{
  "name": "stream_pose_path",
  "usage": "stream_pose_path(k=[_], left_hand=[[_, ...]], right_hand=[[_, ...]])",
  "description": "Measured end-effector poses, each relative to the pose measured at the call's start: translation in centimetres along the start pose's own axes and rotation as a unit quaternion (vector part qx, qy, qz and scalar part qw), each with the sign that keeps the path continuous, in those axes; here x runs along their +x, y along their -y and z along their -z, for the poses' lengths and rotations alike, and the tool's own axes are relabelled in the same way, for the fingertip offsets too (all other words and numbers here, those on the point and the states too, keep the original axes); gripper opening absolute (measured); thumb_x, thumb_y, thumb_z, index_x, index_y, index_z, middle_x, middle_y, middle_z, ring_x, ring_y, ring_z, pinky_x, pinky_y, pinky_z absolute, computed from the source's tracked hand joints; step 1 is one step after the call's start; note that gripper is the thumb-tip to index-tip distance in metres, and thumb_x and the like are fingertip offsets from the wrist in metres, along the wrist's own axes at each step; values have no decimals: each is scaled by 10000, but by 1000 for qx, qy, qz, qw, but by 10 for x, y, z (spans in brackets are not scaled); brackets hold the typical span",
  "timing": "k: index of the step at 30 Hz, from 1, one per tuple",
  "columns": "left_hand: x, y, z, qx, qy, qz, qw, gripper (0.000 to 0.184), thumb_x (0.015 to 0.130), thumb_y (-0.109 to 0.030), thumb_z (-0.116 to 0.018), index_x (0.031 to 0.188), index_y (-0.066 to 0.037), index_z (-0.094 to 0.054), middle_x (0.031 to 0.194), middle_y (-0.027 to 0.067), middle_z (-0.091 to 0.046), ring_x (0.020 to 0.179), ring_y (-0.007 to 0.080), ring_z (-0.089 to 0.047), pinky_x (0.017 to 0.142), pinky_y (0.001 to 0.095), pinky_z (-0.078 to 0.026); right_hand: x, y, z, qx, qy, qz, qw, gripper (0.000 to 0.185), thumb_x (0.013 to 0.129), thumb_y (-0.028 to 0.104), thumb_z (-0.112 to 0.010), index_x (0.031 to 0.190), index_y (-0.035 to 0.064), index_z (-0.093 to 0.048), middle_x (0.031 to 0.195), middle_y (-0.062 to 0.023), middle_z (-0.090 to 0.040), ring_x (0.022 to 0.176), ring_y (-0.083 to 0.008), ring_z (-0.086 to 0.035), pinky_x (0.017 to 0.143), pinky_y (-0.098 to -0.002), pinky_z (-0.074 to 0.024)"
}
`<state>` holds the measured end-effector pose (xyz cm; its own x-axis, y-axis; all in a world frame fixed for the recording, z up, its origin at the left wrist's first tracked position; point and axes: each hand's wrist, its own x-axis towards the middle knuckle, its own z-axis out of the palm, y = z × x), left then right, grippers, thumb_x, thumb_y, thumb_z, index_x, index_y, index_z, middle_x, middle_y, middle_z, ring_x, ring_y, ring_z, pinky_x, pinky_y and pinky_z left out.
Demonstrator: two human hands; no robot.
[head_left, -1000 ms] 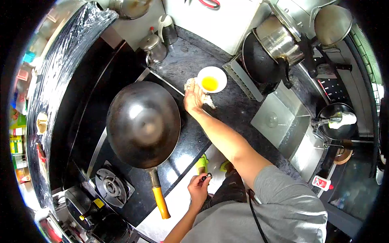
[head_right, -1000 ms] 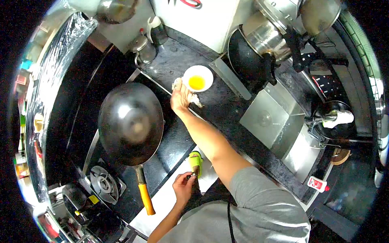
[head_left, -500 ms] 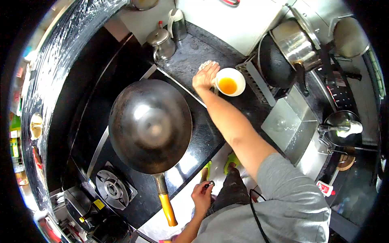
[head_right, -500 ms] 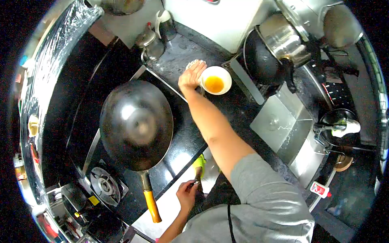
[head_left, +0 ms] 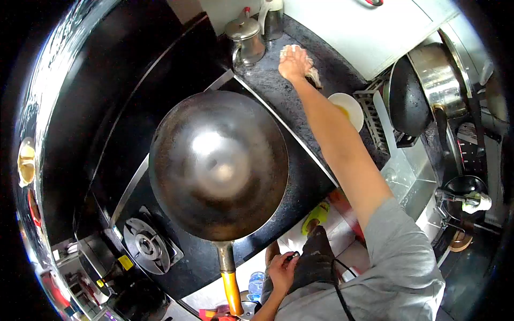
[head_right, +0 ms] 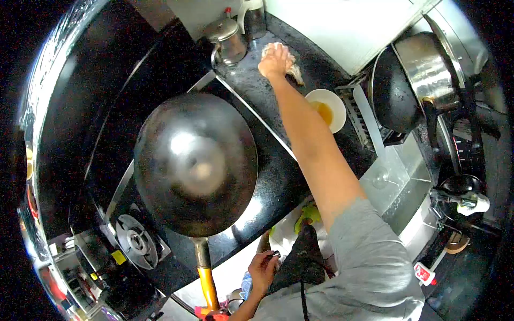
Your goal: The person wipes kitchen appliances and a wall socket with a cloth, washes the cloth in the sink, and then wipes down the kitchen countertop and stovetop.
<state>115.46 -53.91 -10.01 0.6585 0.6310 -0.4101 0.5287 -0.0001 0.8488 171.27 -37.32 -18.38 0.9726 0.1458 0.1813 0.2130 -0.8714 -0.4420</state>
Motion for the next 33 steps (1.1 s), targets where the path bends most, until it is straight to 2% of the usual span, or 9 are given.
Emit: stream_pose_path(k=[2, 6, 8, 11, 14, 16, 20, 24, 33], left_hand=[[-7, 5, 0, 24, -1, 13, 1000, 162, 742, -98, -716, 884, -45, -657, 679, 53, -542, 566, 123, -538, 524, 241, -423], [-13, 23, -4, -52, 18, 60, 997, 170, 741, -97, -721, 880, -27, -653, 680, 61, -542, 575, 136, -533, 520, 251, -419], [-12, -1, 0, -41, 13, 39, 998, 174, 738, -102, -723, 879, -26, -655, 679, 62, -542, 576, 139, -530, 525, 254, -420], [-7, -6, -7, -8, -5, -12, 1000, 176, 733, -107, -727, 874, -27, -659, 678, 64, -544, 574, 145, -526, 530, 259, -422], [-14, -13, -10, -12, 5, 9, 1000, 159, 716, -81, -733, 853, -34, -667, 660, 65, -548, 558, 140, -517, 511, 256, -413], [-17, -17, -12, 38, -4, -50, 998, 165, 708, -74, -737, 851, -34, -666, 655, 59, -547, 547, 134, -511, 499, 254, -404], [-28, -21, -14, 29, 23, -52, 998, 179, 706, -46, -733, 873, -33, -668, 673, 64, -563, 548, 126, -535, 486, 253, -411], [-32, -41, -16, 11, 8, -83, 996, 174, 712, -24, -723, 876, -24, -665, 679, 60, -569, 567, 120, -567, 500, 226, -438], [2, -86, -26, -34, 2, -129, 991, 157, 738, -40, -705, 885, -16, -656, 703, 33, -535, 623, 100, -486, 559, 227, -408]], right_hand=[[-18, 8, -1, -1, 77, 100, 992, 513, 844, 253, -429, 1334, 113, -367, 1398, -111, -276, 1317, -310, -182, 1032, -570, -147], [-60, 28, -13, 88, 29, 186, 978, 442, 859, 253, -400, 1279, 126, -451, 1350, -103, -372, 1282, -282, -271, 1012, -560, -213], [-74, 39, 2, 86, 83, 219, 968, 410, 866, 268, -415, 1246, 132, -485, 1311, -86, -425, 1255, -264, -320, 1016, -495, -252], [-75, 28, -1, 195, 82, 401, 891, 346, 853, 220, -498, 1189, 149, -542, 1260, -87, -487, 1197, -281, -403, 1017, -353, -301], [-98, 10, 3, 242, 94, 408, 875, 368, 831, 190, -542, 1196, 152, -544, 1255, -86, -493, 1202, -276, -406, 1009, -369, -318], [-128, 2, 26, 213, 91, 379, 896, 417, 831, 207, -541, 1246, 177, -512, 1273, -87, -472, 1226, -282, -384, 996, -371, -339], [-177, -27, 81, 212, 105, 357, 904, 398, 827, 153, -507, 1224, 128, -516, 1280, -120, -446, 1209, -312, -388, 989, -414, -335], [-221, -57, 134, 109, 92, 366, 919, 382, 843, 126, -453, 1221, 115, -508, 1282, -112, -447, 1220, -314, -377, 1002, -441, -313], [-305, -105, 190, 98, 92, 320, 938, 421, 787, 82, -498, 1201, 148, -535, 1247, -30, -469, 1200, -260, -383, 955, -418, -338]])
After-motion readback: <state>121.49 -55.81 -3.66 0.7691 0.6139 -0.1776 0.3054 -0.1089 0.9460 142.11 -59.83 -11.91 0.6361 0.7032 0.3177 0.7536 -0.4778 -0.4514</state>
